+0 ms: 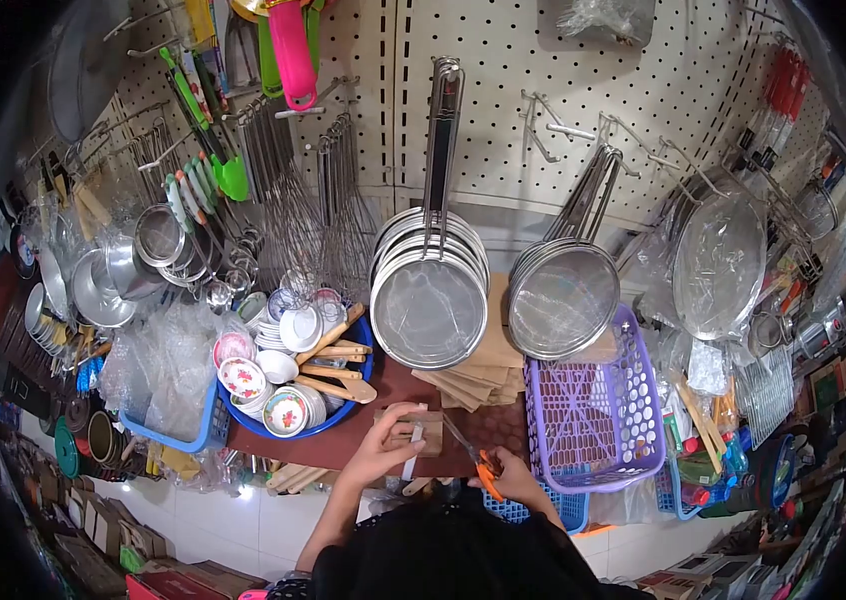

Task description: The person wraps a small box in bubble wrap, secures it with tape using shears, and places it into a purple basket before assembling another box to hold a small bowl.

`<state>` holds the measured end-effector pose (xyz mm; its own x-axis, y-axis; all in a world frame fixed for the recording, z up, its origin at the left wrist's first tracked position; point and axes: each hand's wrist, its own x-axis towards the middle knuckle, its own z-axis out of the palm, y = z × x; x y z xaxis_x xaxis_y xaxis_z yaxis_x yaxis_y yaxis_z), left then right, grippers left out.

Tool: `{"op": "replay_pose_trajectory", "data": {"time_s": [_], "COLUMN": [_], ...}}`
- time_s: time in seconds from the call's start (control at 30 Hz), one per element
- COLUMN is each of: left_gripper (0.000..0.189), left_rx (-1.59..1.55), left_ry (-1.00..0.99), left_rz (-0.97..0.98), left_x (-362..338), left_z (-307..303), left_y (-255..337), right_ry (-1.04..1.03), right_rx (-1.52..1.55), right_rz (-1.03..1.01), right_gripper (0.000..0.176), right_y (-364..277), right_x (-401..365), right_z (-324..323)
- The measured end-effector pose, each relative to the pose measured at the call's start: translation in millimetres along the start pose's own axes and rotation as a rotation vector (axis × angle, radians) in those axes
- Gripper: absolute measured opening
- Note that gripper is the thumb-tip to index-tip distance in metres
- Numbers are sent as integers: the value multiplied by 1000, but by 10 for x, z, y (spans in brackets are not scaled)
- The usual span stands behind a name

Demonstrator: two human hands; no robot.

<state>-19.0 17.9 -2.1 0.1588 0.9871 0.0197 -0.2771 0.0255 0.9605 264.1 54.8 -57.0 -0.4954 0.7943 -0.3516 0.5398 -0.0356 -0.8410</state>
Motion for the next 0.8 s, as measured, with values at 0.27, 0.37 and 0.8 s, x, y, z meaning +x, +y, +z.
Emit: {"op": "replay_pose_trajectory", "data": {"time_s": [0.27, 0.37, 0.8], "left_gripper": [57, 56, 52], "left_rx": [212, 305, 367], "left_ry": [-49, -76, -270], "left_rz": [-21, -28, -29], "left_x": [51, 46, 85], "left_z": [-11, -7, 18], "left_y": [230, 331, 461], "right_ry": [-94, -112, -122], "right_rx": [-54, -121, -195], "right_rz": [-223, -275, -356], "right_gripper": [54, 53, 48], "right_y": [-335, -488, -681], "right_x": [-117, -161, -127], "right_z": [-230, -322, -372]}}
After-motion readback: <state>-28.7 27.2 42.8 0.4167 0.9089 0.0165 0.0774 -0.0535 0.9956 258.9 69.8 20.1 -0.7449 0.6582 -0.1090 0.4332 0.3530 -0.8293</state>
